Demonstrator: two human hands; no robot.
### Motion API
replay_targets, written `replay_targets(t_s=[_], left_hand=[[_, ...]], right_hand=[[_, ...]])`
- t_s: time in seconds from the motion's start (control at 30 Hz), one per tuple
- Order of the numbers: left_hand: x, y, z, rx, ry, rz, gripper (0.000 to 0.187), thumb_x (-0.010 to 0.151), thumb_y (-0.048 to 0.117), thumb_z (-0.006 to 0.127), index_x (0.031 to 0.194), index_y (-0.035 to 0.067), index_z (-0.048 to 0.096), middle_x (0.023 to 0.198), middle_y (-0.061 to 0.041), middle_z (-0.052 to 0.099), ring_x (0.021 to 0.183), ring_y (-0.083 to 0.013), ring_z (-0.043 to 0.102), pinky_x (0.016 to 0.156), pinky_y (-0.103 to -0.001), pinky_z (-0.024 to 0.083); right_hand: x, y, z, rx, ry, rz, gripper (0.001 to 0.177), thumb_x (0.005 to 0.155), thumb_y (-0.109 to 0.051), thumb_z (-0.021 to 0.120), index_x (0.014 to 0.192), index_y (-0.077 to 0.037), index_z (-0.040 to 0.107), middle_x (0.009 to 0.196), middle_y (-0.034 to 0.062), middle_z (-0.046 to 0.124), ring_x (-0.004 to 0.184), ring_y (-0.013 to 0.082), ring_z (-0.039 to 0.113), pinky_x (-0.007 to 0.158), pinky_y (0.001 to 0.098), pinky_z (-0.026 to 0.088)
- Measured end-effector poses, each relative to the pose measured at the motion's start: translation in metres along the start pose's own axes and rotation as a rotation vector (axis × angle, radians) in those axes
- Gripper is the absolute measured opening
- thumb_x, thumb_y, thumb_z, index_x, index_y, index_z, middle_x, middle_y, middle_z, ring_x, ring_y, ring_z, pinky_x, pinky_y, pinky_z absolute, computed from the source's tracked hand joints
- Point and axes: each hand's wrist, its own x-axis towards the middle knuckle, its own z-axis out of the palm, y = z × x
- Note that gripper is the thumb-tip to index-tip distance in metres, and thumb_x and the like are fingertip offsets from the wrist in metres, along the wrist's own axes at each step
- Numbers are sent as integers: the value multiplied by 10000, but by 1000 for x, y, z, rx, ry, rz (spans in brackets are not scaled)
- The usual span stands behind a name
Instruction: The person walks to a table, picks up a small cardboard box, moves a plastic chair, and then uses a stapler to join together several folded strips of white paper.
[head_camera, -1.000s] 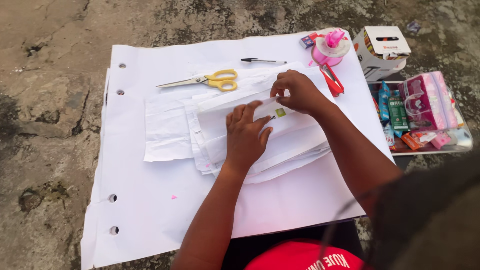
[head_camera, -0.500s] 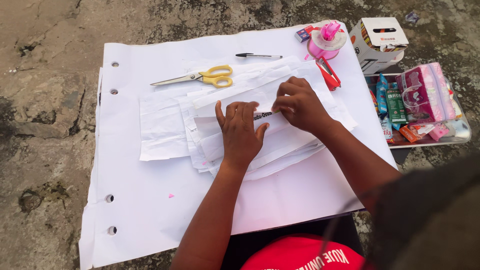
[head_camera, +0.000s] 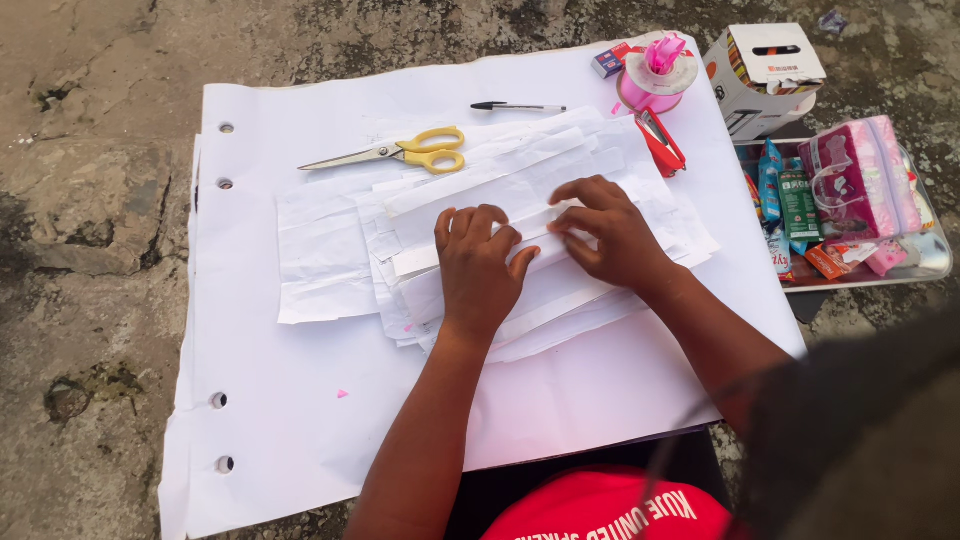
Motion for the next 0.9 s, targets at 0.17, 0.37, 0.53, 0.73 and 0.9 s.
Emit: replay_targets(t_s=[0.17,0.37,0.53,0.73,0.9], left_hand=[[-2,-6,5,-71,-39,-24,182,817,209,843,887,78,736,1095,-33,713,999,-213,663,1194,-555,337],[-2,-9,1,-74,-19,31,109,817,138,812,887,84,747,1075,-53,756,961,-210,708,1226,-587,258],[-2,-11,3,-75,-21,30,62,846,105,796,888,100,752,1050,-35,770,969,-196,720,1268,-571,264],[3,-11,-10,-28,5,-38,300,763,162,845,1035,62,768,1015,-64,746,994,-237,661,1205,-610,236],[5,-22,-22,0,-56,-61,182,755,175,868,903,105,790,953,-3,747,955,-211,654,1209,-621,245]], right_hand=[[-1,7,-8,62,-136,-23,338,759,-246,878,997,-84,701,1380,57,654,1410,297,507,1215,509,331],[-7,14,-1,76,-135,33,337,744,-271,879,985,-98,720,1367,28,680,1426,263,514,1260,517,295],[-9,13,2,92,-98,42,296,740,-238,882,956,-103,731,1371,27,685,1421,247,528,1272,521,280],[-10,11,5,97,-63,59,297,736,-246,888,951,-108,735,1367,19,686,1417,244,530,1270,516,288],[-13,8,5,111,-40,71,300,744,-246,890,959,-111,728,1371,14,688,1445,261,502,1265,530,283]])
